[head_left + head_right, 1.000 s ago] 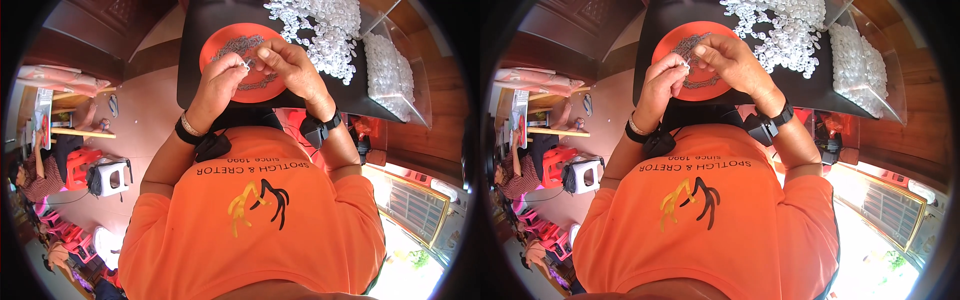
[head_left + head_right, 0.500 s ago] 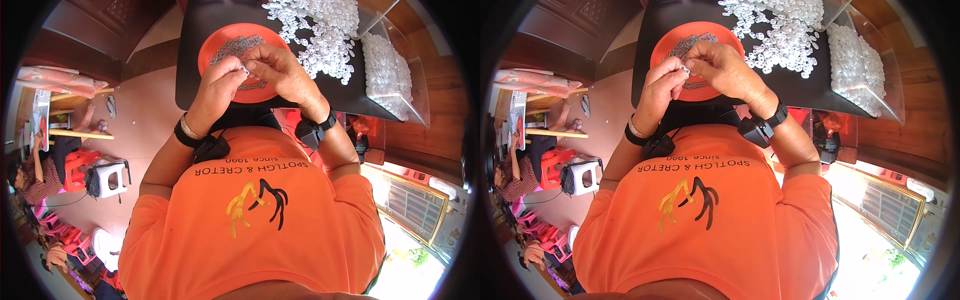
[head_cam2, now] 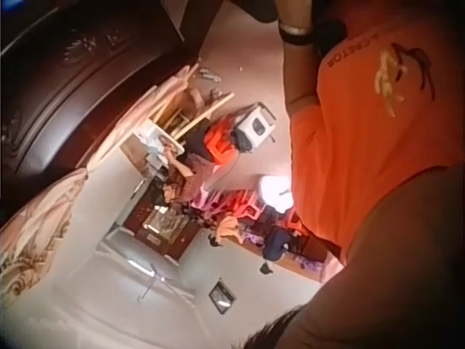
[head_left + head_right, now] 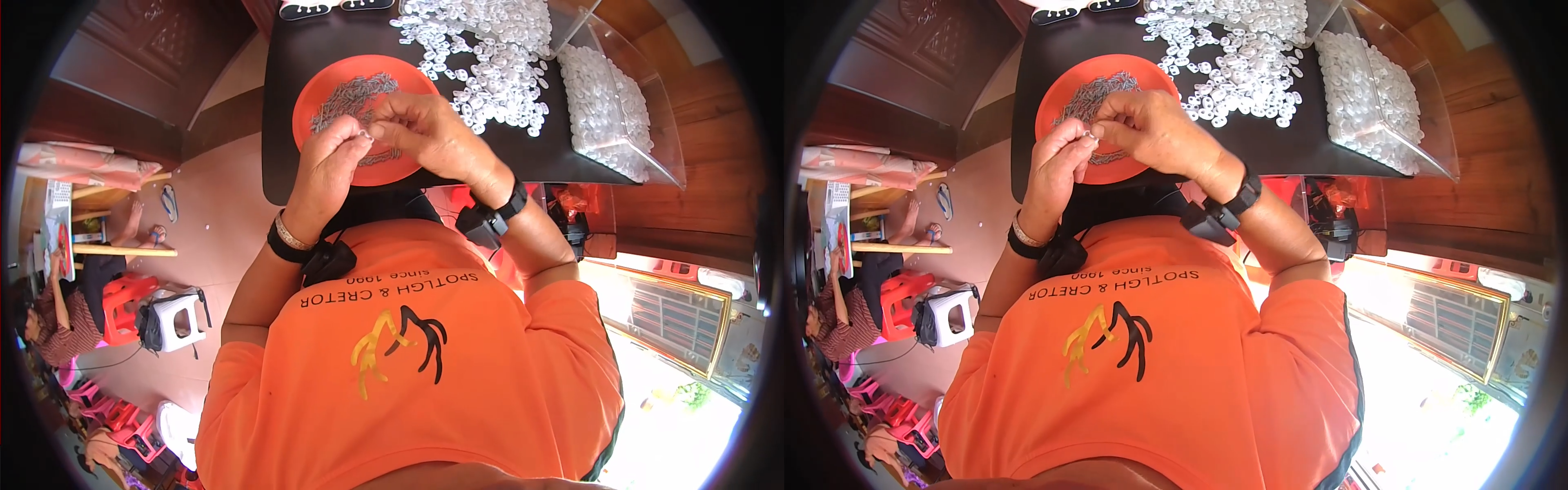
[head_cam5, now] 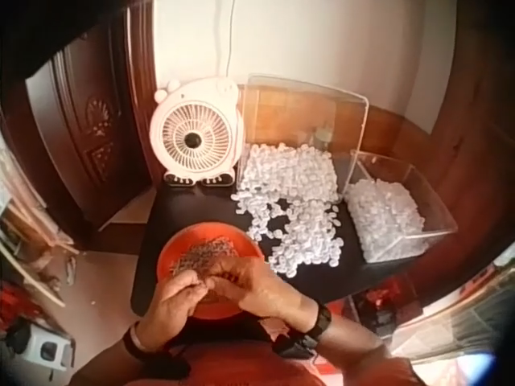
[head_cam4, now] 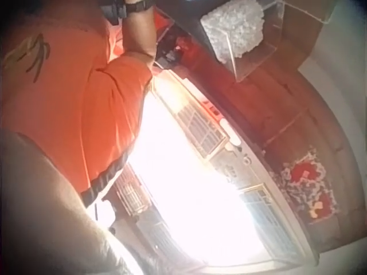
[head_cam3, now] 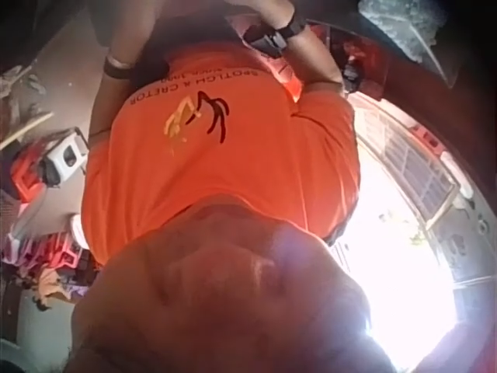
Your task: Assemble small metal rings into white plastic components at a workspace.
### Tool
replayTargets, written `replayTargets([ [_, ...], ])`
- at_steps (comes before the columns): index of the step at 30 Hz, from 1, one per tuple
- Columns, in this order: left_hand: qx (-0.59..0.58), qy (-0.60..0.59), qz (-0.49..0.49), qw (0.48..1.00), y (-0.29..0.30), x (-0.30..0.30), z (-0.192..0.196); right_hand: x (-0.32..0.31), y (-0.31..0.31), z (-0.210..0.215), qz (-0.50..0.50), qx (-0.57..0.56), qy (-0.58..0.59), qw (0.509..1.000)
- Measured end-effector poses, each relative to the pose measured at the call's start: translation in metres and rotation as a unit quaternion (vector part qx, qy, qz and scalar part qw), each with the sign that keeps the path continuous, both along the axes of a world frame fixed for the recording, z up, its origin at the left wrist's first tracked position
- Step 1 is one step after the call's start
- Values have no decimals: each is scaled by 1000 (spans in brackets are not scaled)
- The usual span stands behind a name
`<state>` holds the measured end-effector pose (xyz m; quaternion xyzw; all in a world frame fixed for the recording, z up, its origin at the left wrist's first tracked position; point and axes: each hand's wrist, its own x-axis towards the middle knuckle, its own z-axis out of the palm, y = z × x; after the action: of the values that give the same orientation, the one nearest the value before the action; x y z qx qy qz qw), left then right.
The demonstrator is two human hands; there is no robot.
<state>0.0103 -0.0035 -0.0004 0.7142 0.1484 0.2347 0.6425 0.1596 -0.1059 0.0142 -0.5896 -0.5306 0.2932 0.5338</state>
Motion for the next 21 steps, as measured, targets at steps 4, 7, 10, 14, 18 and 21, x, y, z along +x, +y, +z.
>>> replayTargets([
  [4, -73, 7, 25, 997, 9, -10, 9, 57, -3, 11, -130, -17, -145, 981],
  [7, -82, 0, 21, 996, 13, -15, 12, 112, -9, 11, -230, -81, -341, 908],
  [10, -98, -7, 21, 995, 12, -16, 12, 139, -8, -2, -225, -162, -425, 862],
  [14, -93, 0, 10, 996, 9, -16, 13, 144, -1, -19, -194, -208, -517, 807],
  [18, -96, 1, 13, 995, 10, -19, 12, 140, 0, -16, -184, -187, -476, 840],
  [21, -92, 0, 13, 996, 11, -19, 12, 143, -2, -15, -177, -164, -423, 874],
])
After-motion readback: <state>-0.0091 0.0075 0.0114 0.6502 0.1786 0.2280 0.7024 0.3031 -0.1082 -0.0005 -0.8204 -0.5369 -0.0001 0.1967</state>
